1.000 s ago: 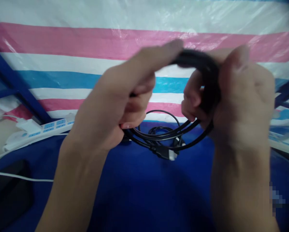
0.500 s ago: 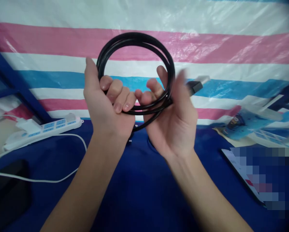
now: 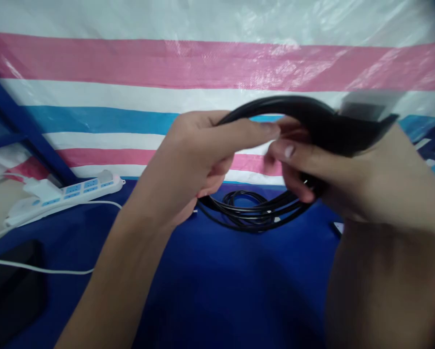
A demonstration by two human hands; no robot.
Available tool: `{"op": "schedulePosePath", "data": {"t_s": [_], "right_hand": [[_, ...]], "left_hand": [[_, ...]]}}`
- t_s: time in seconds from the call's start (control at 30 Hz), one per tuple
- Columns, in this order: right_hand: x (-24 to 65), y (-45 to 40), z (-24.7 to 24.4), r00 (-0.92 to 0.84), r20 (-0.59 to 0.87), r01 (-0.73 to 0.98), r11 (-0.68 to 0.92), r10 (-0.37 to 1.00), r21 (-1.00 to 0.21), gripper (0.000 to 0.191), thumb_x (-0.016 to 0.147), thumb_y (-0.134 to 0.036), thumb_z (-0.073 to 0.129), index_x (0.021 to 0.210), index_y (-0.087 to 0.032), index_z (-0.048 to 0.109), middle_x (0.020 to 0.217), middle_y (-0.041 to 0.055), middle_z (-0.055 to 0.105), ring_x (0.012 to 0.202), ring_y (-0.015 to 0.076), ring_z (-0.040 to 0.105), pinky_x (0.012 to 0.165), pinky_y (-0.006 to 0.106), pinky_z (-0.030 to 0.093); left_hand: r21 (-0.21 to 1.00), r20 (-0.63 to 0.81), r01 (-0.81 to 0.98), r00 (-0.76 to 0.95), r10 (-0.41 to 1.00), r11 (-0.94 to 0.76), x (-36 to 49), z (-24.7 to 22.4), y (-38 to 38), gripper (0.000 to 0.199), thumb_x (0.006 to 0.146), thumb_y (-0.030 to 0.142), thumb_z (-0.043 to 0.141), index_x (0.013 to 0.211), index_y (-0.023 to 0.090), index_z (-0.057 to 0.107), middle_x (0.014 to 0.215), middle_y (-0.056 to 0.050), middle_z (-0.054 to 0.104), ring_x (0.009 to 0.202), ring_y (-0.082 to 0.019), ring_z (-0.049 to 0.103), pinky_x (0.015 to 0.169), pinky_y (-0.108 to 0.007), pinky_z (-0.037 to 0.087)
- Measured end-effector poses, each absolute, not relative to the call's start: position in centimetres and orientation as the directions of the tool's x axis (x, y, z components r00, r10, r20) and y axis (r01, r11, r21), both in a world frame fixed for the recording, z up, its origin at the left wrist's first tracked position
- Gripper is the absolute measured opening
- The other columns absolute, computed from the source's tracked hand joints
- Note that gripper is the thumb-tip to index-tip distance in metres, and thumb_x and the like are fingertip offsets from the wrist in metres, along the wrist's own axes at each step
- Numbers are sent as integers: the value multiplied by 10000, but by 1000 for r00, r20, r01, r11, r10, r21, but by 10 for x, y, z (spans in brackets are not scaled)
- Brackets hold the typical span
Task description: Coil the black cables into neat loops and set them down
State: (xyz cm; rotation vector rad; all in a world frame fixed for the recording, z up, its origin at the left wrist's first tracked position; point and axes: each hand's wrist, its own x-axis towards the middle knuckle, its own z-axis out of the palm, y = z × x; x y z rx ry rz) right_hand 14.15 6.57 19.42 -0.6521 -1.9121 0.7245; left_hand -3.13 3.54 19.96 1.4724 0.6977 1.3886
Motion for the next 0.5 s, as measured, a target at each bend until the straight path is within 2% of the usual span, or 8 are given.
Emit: {"op": "schedulePosePath", "data": {"t_s": [0.07, 0.1, 0.17, 0.23, 0.3, 0.37, 0.43, 0.5], "right_hand": [[131, 66, 195, -278, 697, -13, 723, 661, -690, 56, 804, -252, 665, 845, -243, 701, 768, 48, 650, 436, 140, 527, 328, 286, 351], [126, 66, 195, -220, 729, -106, 727, 648, -678, 45, 807, -233, 655, 818, -232, 698, 783, 52, 649, 445, 142, 533, 341, 296, 356], [119, 67, 195, -167, 712, -221, 678, 682, -701, 91, 826, -219, 628, 753, -213, 682, 623, 26, 564, 381, 112, 454, 321, 290, 303], [120, 69, 195, -174, 649, -233, 609, 741, -758, 108, 814, -246, 649, 719, -200, 669, 455, -33, 353, 299, 76, 290, 280, 272, 214], [127, 71, 194, -198, 593, -148, 575, 780, -805, 126, 774, -275, 695, 684, -202, 646, 412, -62, 277, 282, 63, 221, 263, 251, 193], [136, 72, 193, -287, 536, 63, 573, 794, -817, 229, 744, -291, 716, 584, -198, 582, 389, -47, 356, 291, 76, 288, 269, 235, 219], [142, 73, 193, -466, 406, 283, 567, 786, -774, 282, 750, -287, 682, 527, -186, 542, 400, -18, 439, 323, 100, 380, 277, 222, 237], [142, 73, 194, -571, 306, 405, 586, 762, -701, 267, 741, -181, 606, 489, -163, 521, 415, -9, 450, 357, 89, 397, 297, 203, 237]], "left_hand": [[827, 490, -318, 3, 872, -463, -26, 200, 33, 414, 804, 128, 535, 451, 182, 325, 402, 68, 138, 282, -26, 145, 291, -162, 122], [792, 502, -355, -84, 861, -497, -24, 201, 32, 427, 812, 128, 528, 461, 186, 293, 405, 69, 127, 281, -30, 129, 284, -181, 114], [757, 497, -383, -188, 847, -529, -23, 202, 31, 450, 827, 154, 519, 481, 192, 234, 406, 69, 116, 278, -36, 119, 279, -210, 116], [769, 490, -378, -168, 856, -515, -24, 201, 31, 452, 827, 169, 524, 490, 191, 223, 411, 69, 114, 281, -35, 122, 287, -209, 140], [815, 479, -340, -60, 876, -469, -27, 199, 34, 439, 804, 166, 543, 478, 192, 250, 416, 70, 122, 289, -33, 139, 299, -191, 170], [893, 423, -218, 114, 899, -393, -30, 196, 37, 376, 781, 195, 574, 473, 183, 358, 425, 66, 166, 302, -28, 171, 303, -164, 174], [957, 286, -26, 271, 919, -290, -33, 193, 40, 282, 760, 250, 622, 527, 165, 489, 447, 53, 235, 328, -26, 210, 304, -140, 156], [969, 179, 101, 345, 921, -227, -33, 191, 41, 246, 754, 281, 649, 573, 155, 539, 468, 43, 266, 355, -18, 214, 309, -121, 123]]}}
